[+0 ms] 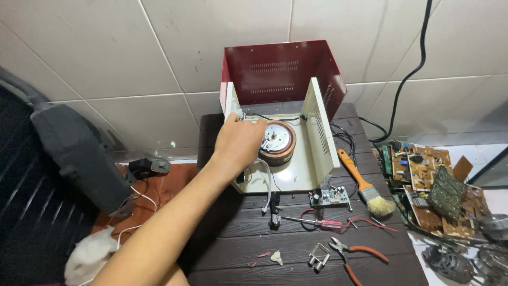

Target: The person works on an open electronic device, manipulating wires and components inside a red and white casing. They use pliers to strip wire insulation and connect a small black component to the internal wiring.

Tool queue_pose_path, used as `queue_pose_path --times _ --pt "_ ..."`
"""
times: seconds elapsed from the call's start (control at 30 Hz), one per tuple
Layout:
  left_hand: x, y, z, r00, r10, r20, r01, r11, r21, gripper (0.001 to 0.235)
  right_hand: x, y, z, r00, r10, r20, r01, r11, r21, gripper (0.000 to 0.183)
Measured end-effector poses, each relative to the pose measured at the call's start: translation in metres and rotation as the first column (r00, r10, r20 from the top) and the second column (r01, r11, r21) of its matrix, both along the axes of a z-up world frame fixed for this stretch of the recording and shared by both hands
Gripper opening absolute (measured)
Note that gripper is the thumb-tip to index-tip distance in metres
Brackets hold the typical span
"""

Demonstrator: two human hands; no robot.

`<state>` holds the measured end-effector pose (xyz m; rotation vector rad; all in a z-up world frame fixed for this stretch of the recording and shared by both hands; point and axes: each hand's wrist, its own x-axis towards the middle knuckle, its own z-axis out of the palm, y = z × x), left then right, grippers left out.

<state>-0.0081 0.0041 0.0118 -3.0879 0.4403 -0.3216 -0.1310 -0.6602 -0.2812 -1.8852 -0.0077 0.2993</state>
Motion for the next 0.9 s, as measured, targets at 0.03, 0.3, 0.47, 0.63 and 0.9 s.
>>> queue_pose_path --times 0.03,0.3,0.47,0.63,0.9 --pt "0.002 0.001 -0.004 1.000 0.000 0.020 -0.001 0.996 0.085 0.034 0.001 0.082 0.057 0.999 -0.025 -0.036 0.025 1.000 -0.008 0.066" --pt "0.004 -0.001 -0.005 0.998 -0.026 0.062 0.014 0.983 0.185 0.030 0.043 0.381 0.312 0.180 0.253 0.951 -0.275 0.941 -0.198 0.010" --pt "0.003 0.001 -0.009 0.996 -0.004 0.089 -0.014 0.979 0.204 0.031 0.046 0.412 0.289 0.089 0.500 0.861 -0.285 0.842 -0.459 0.014" --pt "0.006 0.001 -0.008 0.995 -0.004 0.095 -0.016 0.978 0.209 0.028 0.030 0.439 0.223 0.407 0.701 0.585 -0.154 0.684 -0.713 0.038" --pt "0.006 0.002 -0.010 0.995 -0.012 0.096 -0.005 0.984 0.175 0.024 0.017 0.454 0.240 0.836 0.513 0.196 -0.311 0.736 -0.601 0.038"
